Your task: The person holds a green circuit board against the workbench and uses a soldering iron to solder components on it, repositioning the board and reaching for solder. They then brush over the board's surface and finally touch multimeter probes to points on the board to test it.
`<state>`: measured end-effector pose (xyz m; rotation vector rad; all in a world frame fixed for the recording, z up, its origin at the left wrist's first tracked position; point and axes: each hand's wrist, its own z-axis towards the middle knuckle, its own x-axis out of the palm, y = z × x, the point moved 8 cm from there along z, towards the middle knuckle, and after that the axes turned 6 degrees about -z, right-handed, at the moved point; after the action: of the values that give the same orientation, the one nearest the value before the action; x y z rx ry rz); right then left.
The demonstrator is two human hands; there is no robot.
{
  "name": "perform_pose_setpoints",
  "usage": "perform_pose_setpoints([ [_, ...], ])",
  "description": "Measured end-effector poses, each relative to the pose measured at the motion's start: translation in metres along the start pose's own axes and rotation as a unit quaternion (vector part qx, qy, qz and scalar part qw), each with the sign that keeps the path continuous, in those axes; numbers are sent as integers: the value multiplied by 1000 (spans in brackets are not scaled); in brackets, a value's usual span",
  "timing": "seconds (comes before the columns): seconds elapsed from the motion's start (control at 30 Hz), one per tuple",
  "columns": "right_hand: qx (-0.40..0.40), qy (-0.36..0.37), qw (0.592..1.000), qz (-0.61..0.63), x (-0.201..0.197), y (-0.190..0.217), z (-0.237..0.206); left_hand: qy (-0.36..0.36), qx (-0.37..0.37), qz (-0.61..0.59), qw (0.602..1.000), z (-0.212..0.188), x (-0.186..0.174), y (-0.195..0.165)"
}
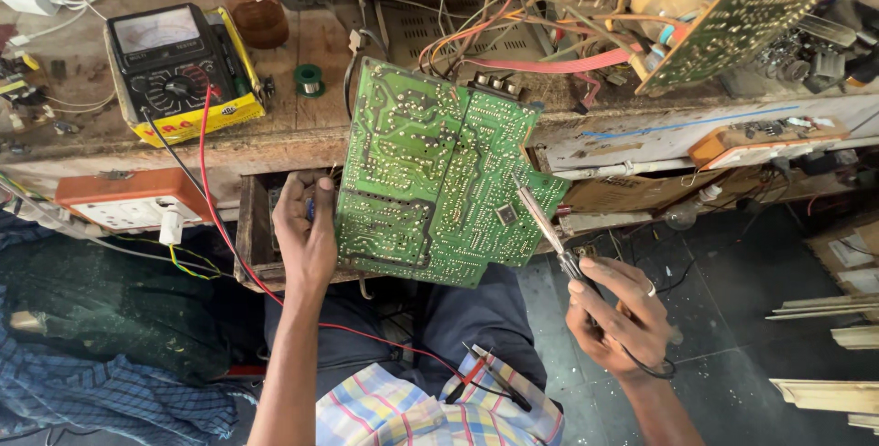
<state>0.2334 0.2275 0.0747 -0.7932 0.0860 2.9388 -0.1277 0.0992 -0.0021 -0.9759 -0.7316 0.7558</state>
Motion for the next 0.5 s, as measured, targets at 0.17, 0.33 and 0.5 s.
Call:
perform_pose_setpoints([
  [0.17,-11,-4,1000,-14,6,3,-2,10,26,-4,1000,-1,2,-5],
  [0.33,-11,-4,1000,-27,10,4,-5,2,37,20,999,0,0,-8],
  [0.5,-13,2,1000,-26,13,3,-10,19,31,21,999,0,1,-7],
])
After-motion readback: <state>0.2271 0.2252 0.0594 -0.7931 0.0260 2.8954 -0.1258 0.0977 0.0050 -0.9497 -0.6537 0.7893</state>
